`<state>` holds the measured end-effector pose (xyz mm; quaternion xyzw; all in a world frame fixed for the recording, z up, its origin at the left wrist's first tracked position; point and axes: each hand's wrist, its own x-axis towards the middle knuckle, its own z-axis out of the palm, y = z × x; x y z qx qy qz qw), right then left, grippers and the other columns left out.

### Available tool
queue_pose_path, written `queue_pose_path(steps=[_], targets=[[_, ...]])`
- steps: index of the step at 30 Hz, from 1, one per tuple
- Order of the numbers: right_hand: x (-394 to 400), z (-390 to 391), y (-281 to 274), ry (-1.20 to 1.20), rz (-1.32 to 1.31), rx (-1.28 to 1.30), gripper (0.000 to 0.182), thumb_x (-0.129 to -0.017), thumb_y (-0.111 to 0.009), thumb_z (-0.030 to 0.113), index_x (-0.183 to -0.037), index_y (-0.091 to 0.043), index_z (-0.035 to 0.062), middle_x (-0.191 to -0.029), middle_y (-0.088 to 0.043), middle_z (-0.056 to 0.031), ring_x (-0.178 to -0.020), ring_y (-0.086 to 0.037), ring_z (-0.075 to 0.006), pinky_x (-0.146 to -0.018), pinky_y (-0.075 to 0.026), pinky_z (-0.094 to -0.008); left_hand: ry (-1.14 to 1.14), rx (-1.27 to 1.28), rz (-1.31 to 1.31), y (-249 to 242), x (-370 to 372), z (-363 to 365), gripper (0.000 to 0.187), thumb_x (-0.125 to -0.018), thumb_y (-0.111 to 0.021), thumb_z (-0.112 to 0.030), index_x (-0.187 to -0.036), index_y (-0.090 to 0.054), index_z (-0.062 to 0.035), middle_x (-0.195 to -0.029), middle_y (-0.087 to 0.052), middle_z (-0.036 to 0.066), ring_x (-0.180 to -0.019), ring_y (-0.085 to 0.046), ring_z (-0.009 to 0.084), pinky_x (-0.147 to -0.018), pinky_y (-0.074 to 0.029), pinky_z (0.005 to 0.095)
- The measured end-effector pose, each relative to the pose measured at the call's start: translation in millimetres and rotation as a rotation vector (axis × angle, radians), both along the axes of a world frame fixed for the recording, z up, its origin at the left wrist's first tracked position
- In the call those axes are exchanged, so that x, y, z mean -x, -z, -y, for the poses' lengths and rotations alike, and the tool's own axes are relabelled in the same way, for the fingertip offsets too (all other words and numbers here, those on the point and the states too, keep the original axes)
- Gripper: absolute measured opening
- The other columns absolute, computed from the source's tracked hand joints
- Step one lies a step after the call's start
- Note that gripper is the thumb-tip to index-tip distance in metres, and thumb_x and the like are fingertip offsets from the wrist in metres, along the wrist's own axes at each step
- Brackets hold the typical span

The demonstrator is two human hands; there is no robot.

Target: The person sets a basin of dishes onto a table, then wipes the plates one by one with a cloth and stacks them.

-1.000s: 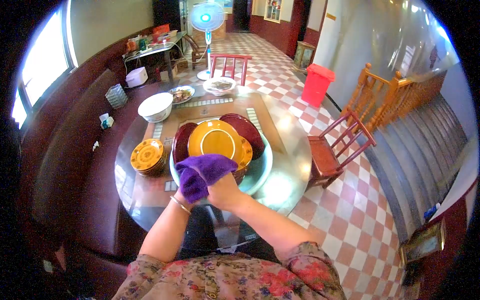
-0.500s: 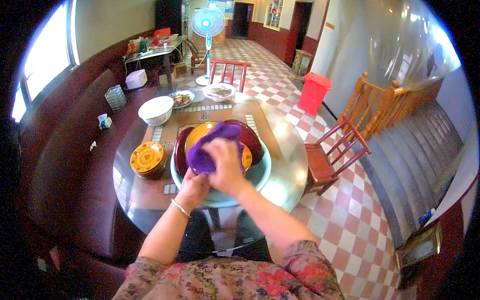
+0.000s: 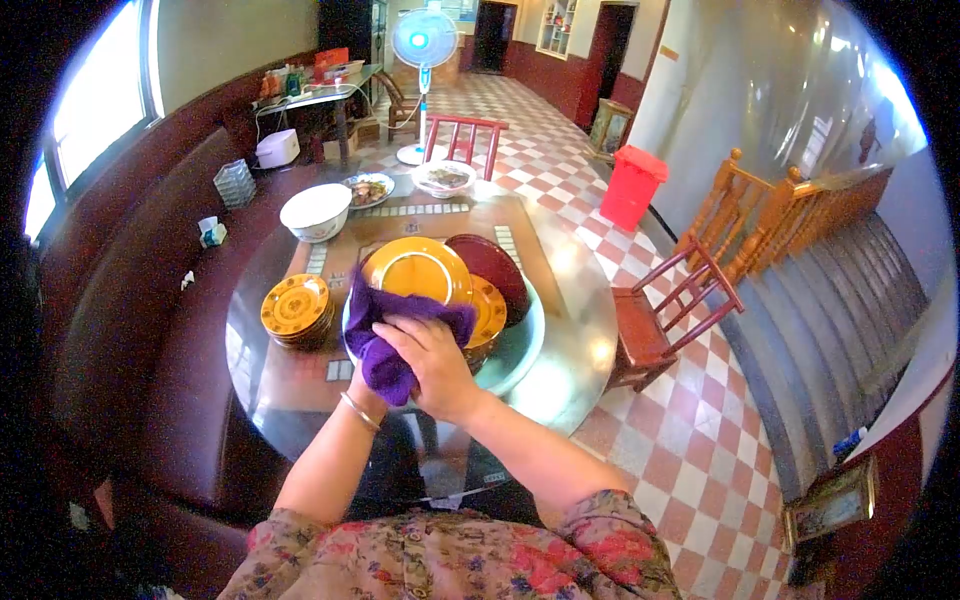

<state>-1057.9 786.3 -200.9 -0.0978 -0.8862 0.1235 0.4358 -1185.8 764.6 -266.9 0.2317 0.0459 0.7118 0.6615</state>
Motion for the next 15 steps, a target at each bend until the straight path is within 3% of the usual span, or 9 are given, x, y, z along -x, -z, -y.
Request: queue_pose_path(steps=[1, 3, 4, 6, 8, 9, 12, 14, 15], targets=[[-3, -9, 15, 0.037, 0.017, 0.036, 0.049, -0.072, -0.063, 0.007, -0.121, -0.057, 0.0069, -0.114, -0.06, -0.0206, -0.111, -0.054, -0.0377, -0.099, -0.038, -0.045, 0.072, -0.058, 0.066, 1, 0, 0, 0.038, -0.096, -0.048, -0.019, -0.132, -0.045, -0.006, -0.129, -0.052, 0.011, -0.115, -0.055, 0.0258, -0.101, -0.044, 0.037], [-5, -34, 38, 0.119, -0.055, 0.223, 0.051, -0.073, -0.064, 0.01, -0.122, -0.053, 0.0032, -0.109, -0.06, -0.0263, -0.102, -0.056, -0.0454, -0.094, -0.042, -0.0479, -0.22, 0.054, -0.162, -5, -5, 2, 0.037, -0.093, -0.052, -0.01, -0.129, -0.047, -0.0055, -0.127, -0.055, 0.009, -0.113, -0.056, 0.0237, -0.099, -0.045, 0.0364], [-2, -43, 39, 0.214, -0.191, 0.103, 0.051, -0.076, -0.062, 0.004, -0.126, -0.049, 0.0032, -0.115, -0.059, -0.0201, -0.109, -0.055, -0.0393, -0.099, -0.04, -0.041, -0.276, 0.041, -0.179, -9, -7, -3, 0.038, -0.091, -0.054, -0.007, -0.128, -0.047, -0.0052, -0.125, -0.056, 0.009, -0.113, -0.057, 0.0228, -0.098, -0.046, 0.0368], [6, -72, 51, 0.423, -0.393, 0.19, 0.043, -0.084, -0.06, 0.006, -0.125, -0.049, 0.0025, -0.11, -0.061, -0.0117, -0.101, -0.059, -0.0275, -0.093, -0.043, -0.0338, -0.231, -0.013, -0.22, -22, -8, 4, 0.039, -0.09, -0.053, 0.001, -0.128, -0.046, -0.0049, -0.124, -0.057, 0.009, -0.113, -0.057, 0.0231, -0.097, -0.046, 0.0389], [2, -80, 42, 0.072, -0.633, 0.838, 0.035, -0.091, -0.06, 0.014, -0.123, -0.05, 0.0039, -0.107, -0.06, -0.0034, -0.097, -0.057, -0.0152, -0.088, -0.043, -0.0269, -0.263, -0.012, -0.267, -21, -12, 3, 0.04, -0.09, -0.052, 0.002, -0.129, -0.044, -0.0048, -0.127, -0.055, 0.009, -0.116, -0.055, 0.0238, -0.099, -0.044, 0.0394], [1, -75, 41, -0.12, -0.818, 1.053, 0.033, -0.092, -0.06, 0.017, -0.12, -0.053, 0.0018, -0.107, -0.06, -0.0045, -0.098, -0.056, -0.0154, -0.089, -0.042, -0.0275, -0.253, -0.016, -0.268, -23, -13, 4, 0.041, -0.09, -0.051, 0.003, -0.129, -0.043, -0.0046, -0.127, -0.054, 0.009, -0.116, -0.054, 0.0239, -0.1, -0.044, 0.0395], [-16, -63, 24, -0.435, -0.932, 1.4, 0.031, -0.086, -0.068, 0.015, -0.114, -0.058, 0.009, -0.104, -0.062, -0.0022, -0.097, -0.058, -0.0153, -0.089, -0.045, -0.0309, -0.245, -0.003, -0.312, -24, -17, 8, 0.044, -0.09, -0.052, 0.002, -0.132, -0.04, -0.0042, -0.129, -0.052, 0.01, -0.119, -0.052, 0.0241, -0.101, -0.042, 0.0397], [-24, -72, 32, -0.429, -0.914, 1.595, 0.034, -0.081, -0.072, 0.012, -0.112, -0.059, 0.0121, -0.106, -0.063, -0.0021, -0.1, -0.059, -0.0196, -0.093, -0.046, -0.0368, -0.259, 0.037, -0.415, -23, -18, 7, 0.05, -0.089, -0.055, -0.001, -0.135, -0.037, -0.0043, -0.131, -0.051, 0.011, -0.119, -0.051, 0.0245, -0.101, -0.041, 0.0397], [-27, -75, 36, -0.422, -0.926, 1.628, 0.035, -0.08, -0.072, 0.011, -0.113, -0.059, 0.0126, -0.106, -0.063, -0.002, -0.1, -0.059, -0.0204, -0.094, -0.046, -0.0379, -0.403, 0.066, -0.566, -22, -20, 5, 0.052, -0.089, -0.056, -0.001, -0.136, -0.035, -0.0045, -0.131, -0.05, 0.011, -0.12, -0.05, 0.0239, -0.101, -0.041, 0.0388]])
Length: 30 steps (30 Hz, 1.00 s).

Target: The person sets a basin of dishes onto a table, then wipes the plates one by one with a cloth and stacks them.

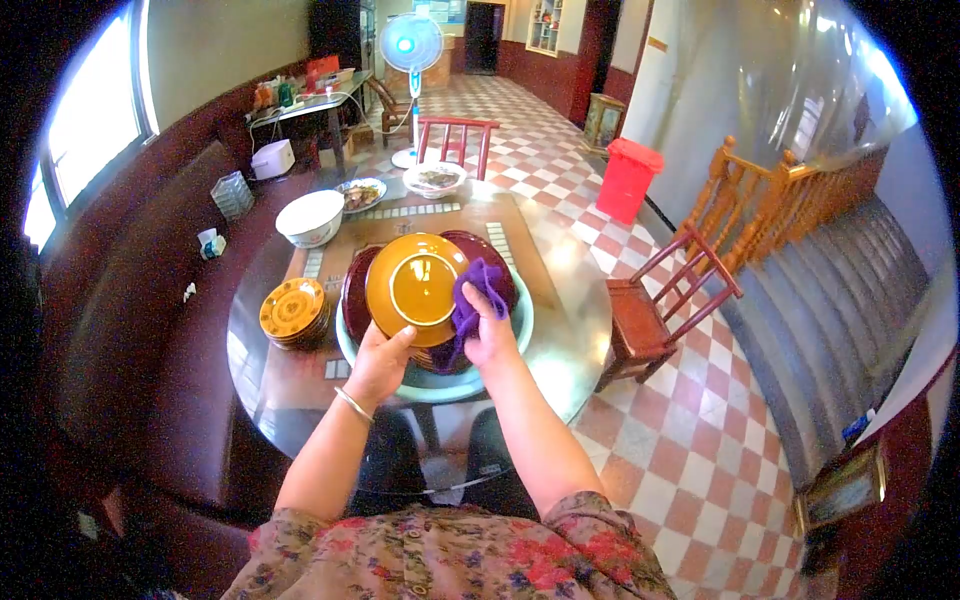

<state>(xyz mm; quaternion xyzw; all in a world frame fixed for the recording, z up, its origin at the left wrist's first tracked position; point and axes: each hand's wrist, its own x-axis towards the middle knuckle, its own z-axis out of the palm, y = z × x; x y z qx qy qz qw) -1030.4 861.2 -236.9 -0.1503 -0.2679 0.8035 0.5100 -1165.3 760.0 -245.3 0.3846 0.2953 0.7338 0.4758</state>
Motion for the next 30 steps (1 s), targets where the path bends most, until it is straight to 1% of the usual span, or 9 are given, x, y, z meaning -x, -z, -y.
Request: queue_pose_path(steps=[5, 7, 10, 11, 12, 14, 16, 23, 30], targets=[[-3, -16, 18, 0.031, -0.047, 0.145, 0.038, -0.079, -0.071, 0.01, -0.114, -0.059, 0.0123, -0.109, -0.064, -0.0032, -0.105, -0.059, -0.0227, -0.097, -0.044, -0.0412, -0.706, 0.033, -0.617, -39, -31, 33, 0.06, -0.083, -0.057, 0.003, -0.137, -0.031, -0.0038, -0.125, -0.048, 0.008, -0.113, -0.049, 0.0187, -0.097, -0.039, 0.0308], [-4, -13, 17, 0.059, -0.099, 0.158, 0.04, -0.079, -0.071, 0.009, -0.117, -0.059, 0.0126, -0.112, -0.064, -0.0035, -0.106, -0.06, -0.0219, -0.097, -0.046, -0.0412, -0.231, -0.164, -0.63, -69, -52, 69, 0.043, -0.085, -0.055, -0.002, -0.126, -0.043, -0.0037, -0.12, -0.048, 0.006, -0.109, -0.05, 0.0171, -0.095, -0.04, 0.0299], [-6, -6, 11, 0.079, -0.062, 0.084, 0.034, -0.081, -0.07, 0.012, -0.113, -0.06, 0.0124, -0.11, -0.066, -0.0034, -0.104, -0.062, -0.0216, -0.097, -0.046, -0.0399, 1.262, -0.274, -0.158, -124, -96, 109, 0.048, -0.099, -0.044, -0.037, -0.121, -0.05, 0.0041, -0.125, -0.053, 0.013, -0.121, -0.045, 0.0256, -0.104, -0.033, 0.0391], [-7, -8, 14, 0.078, -0.032, 0.099, 0.033, -0.081, -0.07, 0.012, -0.112, -0.061, 0.0126, -0.11, -0.066, -0.0036, -0.103, -0.062, -0.0219, -0.097, -0.047, -0.0401, 1.245, -0.407, -0.044, -127, -118, 120, 0.039, -0.098, -0.045, -0.032, -0.116, -0.054, 0.0012, -0.112, -0.059, 0.015, -0.104, -0.057, 0.0283, -0.096, -0.041, 0.0437], [-10, -9, 18, 0.09, -0.02, 0.097, 0.033, -0.081, -0.07, 0.011, -0.112, -0.061, 0.0122, -0.111, -0.066, -0.0036, -0.104, -0.062, -0.0217, -0.098, -0.046, -0.04, 1.406, -0.442, 0.051, -137, -133, 125, 0.04, -0.1, -0.043, -0.038, -0.113, -0.052, -0.0009, -0.108, -0.055, 0.006, -0.102, -0.051, 0.0142, -0.09, -0.042, 0.0302], [-12, -5, 15, 0.088, -0.03, 0.087, 0.034, -0.082, -0.069, 0.01, -0.114, -0.061, 0.0114, -0.112, -0.065, -0.0033, -0.105, -0.061, -0.0213, -0.098, -0.046, -0.0388, 1.615, -0.404, 0.35, -141, -158, 141, 0.063, -0.1, -0.03, -0.048, -0.131, -0.045, 0.0054, -0.128, -0.053, 0.015, -0.117, -0.051, 0.0223, -0.103, -0.037, 0.0351], [-13, -7, 18, 0.101, -0.008, 0.062, 0.038, -0.08, -0.07, 0.007, -0.116, -0.06, 0.0122, -0.112, -0.064, -0.0023, -0.105, -0.06, -0.0197, -0.096, -0.047, -0.0368, 1.678, -0.272, 0.433, -148, -162, 150, 0.063, -0.101, -0.028, -0.048, -0.128, -0.048, 0.006, -0.124, -0.055, 0.014, -0.112, -0.052, 0.0203, -0.098, -0.039, 0.0342], [-11, -10, 20, 0.102, -0.003, 0.001, 0.044, -0.077, -0.072, 0.004, -0.118, -0.058, 0.0139, -0.111, -0.063, -0.0004, -0.103, -0.059, -0.0175, -0.094, -0.047, -0.0339, 1.683, -0.45, 0.49, -140, -192, 140, 0.063, -0.102, -0.026, -0.046, -0.126, -0.049, 0.008, -0.121, -0.056, 0.013, -0.109, -0.051, 0.0187, -0.096, -0.039, 0.0331], [-12, -1, 11, 0.107, 0.021, -0.018, 0.047, -0.078, -0.073, 0.008, -0.121, -0.056, 0.0127, -0.111, -0.062, -0.0008, -0.104, -0.058, -0.0172, -0.093, -0.047, -0.0336, 1.603, -0.31, 0.369, -158, -206, 158, 0.058, -0.104, -0.026, -0.038, -0.126, -0.048, 0.0102, -0.123, -0.055, 0.014, -0.114, -0.05, 0.0204, -0.101, -0.036, 0.0338]])
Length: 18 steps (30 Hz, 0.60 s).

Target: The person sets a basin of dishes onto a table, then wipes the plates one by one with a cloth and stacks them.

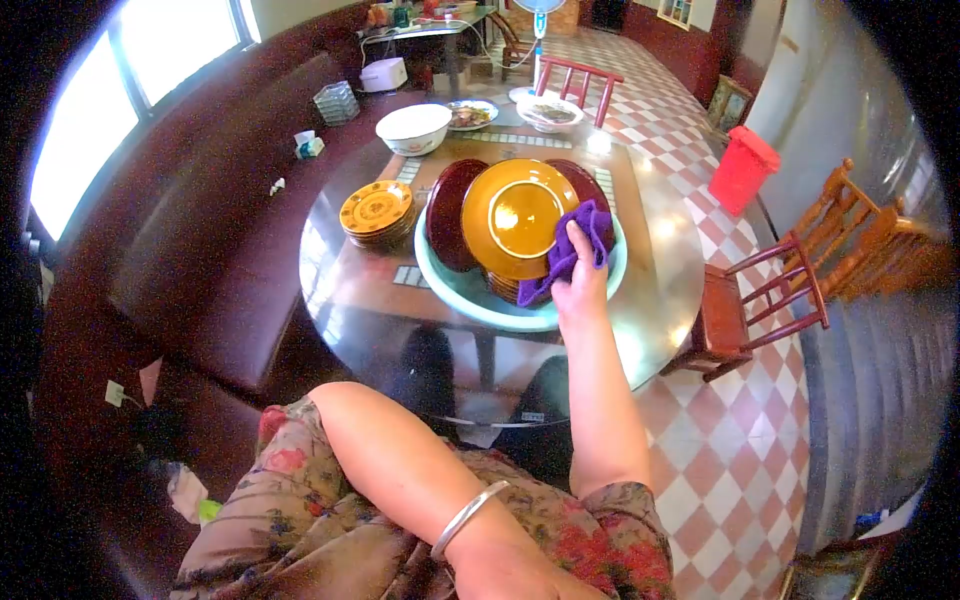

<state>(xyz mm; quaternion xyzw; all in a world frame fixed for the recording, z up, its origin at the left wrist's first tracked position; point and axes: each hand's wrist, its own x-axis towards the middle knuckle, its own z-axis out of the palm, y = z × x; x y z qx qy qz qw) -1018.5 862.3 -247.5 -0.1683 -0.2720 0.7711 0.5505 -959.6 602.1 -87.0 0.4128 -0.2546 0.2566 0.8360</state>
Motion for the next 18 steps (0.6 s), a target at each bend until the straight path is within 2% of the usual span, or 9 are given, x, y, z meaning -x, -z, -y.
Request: queue_pose_path(steps=[2, 4, 8, 11, 13, 18], targets=[[0, 3, -2, 0.008, 0.009, -0.034, 0.047, -0.077, -0.074, 0.009, -0.12, -0.056, 0.0115, -0.11, -0.062, -0.0015, -0.102, -0.059, -0.0173, -0.091, -0.048, -0.0333, 0.099, 0.011, 0.062, 6, -15, 2, 0.058, -0.104, -0.026, -0.038, -0.127, -0.047, 0.0106, -0.125, -0.054, 0.015, -0.116, -0.049, 0.0211, -0.103, -0.035, 0.0338], [0, 1, 0, 0.018, -0.005, -0.065, 0.047, -0.077, -0.074, 0.008, -0.12, -0.056, 0.0113, -0.109, -0.062, -0.0017, -0.101, -0.059, -0.0176, -0.09, -0.048, -0.0333, 0.079, 0.004, 0.069, 7, -17, 6, 0.058, -0.104, -0.026, -0.038, -0.127, -0.047, 0.0106, -0.125, -0.054, 0.015, -0.116, -0.049, 0.021, -0.103, -0.035, 0.0337], [1, -5, 6, 0.022, 0.011, -0.066, 0.043, -0.076, -0.074, 0.008, -0.116, -0.058, 0.0116, -0.104, -0.063, -0.001, -0.098, -0.06, -0.0176, -0.089, -0.049, -0.0332, -0.113, -0.088, 0.024, 0, -10, 15, 0.058, -0.103, -0.027, -0.039, -0.127, -0.047, 0.0098, -0.123, -0.055, 0.015, -0.112, -0.051, 0.0198, -0.1, -0.037, 0.0337], [1, -8, 10, 0.031, 0.006, -0.1, 0.045, -0.076, -0.074, 0.008, -0.118, -0.057, 0.0123, -0.109, -0.062, -0.0003, -0.102, -0.059, -0.0175, -0.092, -0.047, -0.0335, -0.013, -0.079, 0.105, 12, -15, 15, 0.058, -0.103, -0.027, -0.04, -0.129, -0.045, 0.0096, -0.123, -0.054, 0.015, -0.112, -0.051, 0.0202, -0.099, -0.038, 0.0342], [0, -7, 10, 0.02, 0.002, -0.09, 0.034, -0.079, -0.071, 0.005, -0.111, -0.061, 0.0117, -0.107, -0.065, -0.0014, -0.1, -0.062, -0.0179, -0.091, -0.049, -0.0339, 0.028, -0.035, 0.108, 11, -9, 19, 0.058, -0.103, -0.028, -0.04, -0.129, -0.044, 0.0096, -0.124, -0.054, 0.016, -0.112, -0.051, 0.0207, -0.099, -0.038, 0.0346], [0, -12, 13, 0.012, 0.042, -0.048, 0.046, -0.077, -0.073, 0.006, -0.119, -0.056, 0.0129, -0.111, -0.061, -0.0003, -0.104, -0.058, -0.0181, -0.093, -0.047, -0.034, -0.085, -0.05, 0.049, -6, 13, 27, 0.059, -0.103, -0.026, -0.041, -0.128, -0.045, 0.0094, -0.124, -0.054, 0.015, -0.112, -0.051, 0.0204, -0.099, -0.038, 0.0344]])
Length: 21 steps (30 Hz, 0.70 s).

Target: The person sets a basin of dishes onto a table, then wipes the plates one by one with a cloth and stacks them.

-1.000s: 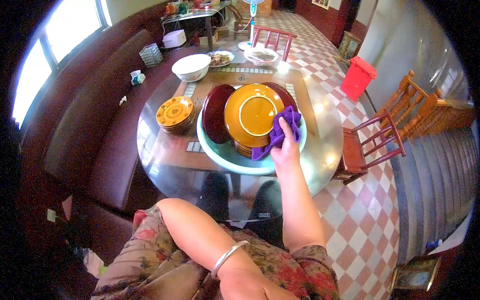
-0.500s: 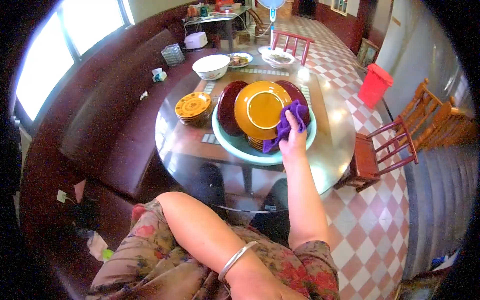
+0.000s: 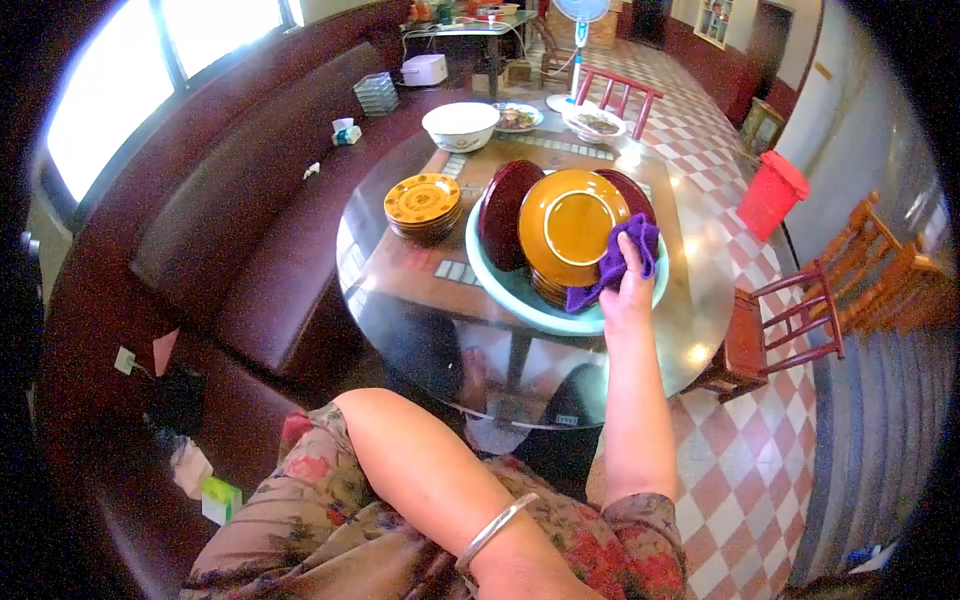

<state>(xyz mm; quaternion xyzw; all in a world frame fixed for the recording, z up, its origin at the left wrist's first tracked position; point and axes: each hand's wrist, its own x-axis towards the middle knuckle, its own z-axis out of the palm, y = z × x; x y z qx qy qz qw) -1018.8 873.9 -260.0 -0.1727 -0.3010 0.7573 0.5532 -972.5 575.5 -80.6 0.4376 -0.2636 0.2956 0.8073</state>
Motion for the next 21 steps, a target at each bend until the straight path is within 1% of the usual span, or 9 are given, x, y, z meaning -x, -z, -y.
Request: queue_pose_path(steps=[8, 10, 12, 13, 16, 18, 19, 20, 21], targets=[[2, 15, -14, 0.046, 0.036, -0.026, 0.038, -0.078, -0.073, 0.011, -0.113, -0.059, 0.0113, -0.101, -0.062, -0.0007, -0.094, -0.06, -0.0158, -0.085, -0.048, -0.0312, 0.328, 0.044, 0.15, 55, -34, -33, 0.058, -0.103, -0.028, -0.04, -0.129, -0.045, 0.0089, -0.126, -0.054, 0.016, -0.111, -0.053, 0.0222, -0.101, -0.038, 0.0364], [2, 22, -21, 0.014, 0.073, 0.003, 0.036, -0.078, -0.073, 0.012, -0.11, -0.059, 0.0107, -0.098, -0.063, -0.001, -0.088, -0.06, -0.0141, -0.078, -0.048, -0.0298, 0.215, -0.013, -0.008, 75, -34, -57, 0.048, -0.101, -0.035, -0.038, -0.119, -0.047, 0.005, -0.114, -0.054, 0.012, -0.102, -0.053, 0.0189, -0.093, -0.04, 0.0332], [3, 24, -21, -0.004, 0.085, 0.005, 0.035, -0.078, -0.073, 0.013, -0.11, -0.059, 0.0102, -0.097, -0.063, -0.0008, -0.085, -0.06, -0.0131, -0.074, -0.048, -0.0288, -0.112, -0.095, -0.359, 80, -3, -77, 0.035, -0.1, -0.045, -0.036, -0.094, -0.052, -0.0023, -0.089, -0.054, 0.002, -0.084, -0.051, 0.0102, -0.076, -0.043, 0.0251], [2, 22, -18, -0.03, 0.09, 0.015, 0.035, -0.078, -0.073, 0.014, -0.11, -0.059, 0.0102, -0.097, -0.062, -0.0007, -0.085, -0.06, -0.0128, -0.072, -0.048, -0.0284, -0.227, 0.048, -0.397, 73, 9, -77, 0.033, -0.1, -0.046, -0.033, -0.083, -0.048, -0.0042, -0.076, -0.049, -0.002, -0.071, -0.045, 0.0074, -0.065, -0.039, 0.0225], [3, 20, -16, -0.062, 0.052, 0.033, 0.032, -0.079, -0.072, 0.011, -0.108, -0.059, 0.0103, -0.092, -0.061, 0.0, -0.078, -0.059, -0.0129, -0.068, -0.048, -0.0278, -0.296, 0.059, -0.376, 74, 47, -93, 0.029, -0.099, -0.049, -0.028, -0.081, -0.047, -0.0053, -0.076, -0.047, 0.0, -0.069, -0.043, 0.0097, -0.063, -0.039, 0.0252], [2, 20, -20, -0.087, 0.021, 0.047, 0.032, -0.079, -0.072, 0.011, -0.108, -0.059, 0.0101, -0.09, -0.06, 0.0007, -0.076, -0.058, -0.0125, -0.067, -0.047, -0.0269, -0.466, -0.183, -0.163, 59, 67, -104, 0.027, -0.096, -0.054, -0.028, -0.092, -0.056, -0.0022, -0.085, -0.057, 0.005, -0.078, -0.054, 0.0181, -0.069, -0.043, 0.0306], [-1, 22, -22, -0.126, 0.019, 0.069, 0.032, -0.08, -0.072, 0.011, -0.108, -0.058, 0.0099, -0.089, -0.06, 0.001, -0.076, -0.058, -0.0121, -0.067, -0.047, -0.0263, -0.374, -0.243, -0.242, 48, 84, -105, 0.031, -0.096, -0.054, -0.029, -0.103, -0.058, 0.0006, -0.093, -0.06, 0.009, -0.085, -0.057, 0.0215, -0.071, -0.045, 0.0329], [-2, 22, -22, -0.14, 0.01, 0.054, 0.03, -0.081, -0.072, 0.012, -0.108, -0.059, 0.0092, -0.091, -0.06, 0.0011, -0.078, -0.057, -0.0113, -0.068, -0.046, -0.0258, -0.356, -0.245, -0.124, 38, 82, -105, 0.034, -0.096, -0.052, -0.027, -0.109, -0.057, 0.0033, -0.089, -0.06, 0.012, -0.075, -0.059, 0.0269, -0.066, -0.046, 0.0346], [-2, 22, -21, -0.144, 0.008, 0.05, 0.029, -0.081, -0.072, 0.011, -0.107, -0.059, 0.0083, -0.093, -0.06, 0.0012, -0.081, -0.057, -0.0107, -0.072, -0.046, -0.0256, -0.13, -0.227, -0.215, 31, 91, -105, 0.03, -0.096, -0.05, -0.022, -0.109, -0.058, 0.0035, -0.084, -0.061, 0.016, -0.062, -0.057, 0.0291, -0.06, -0.047, 0.0373]])
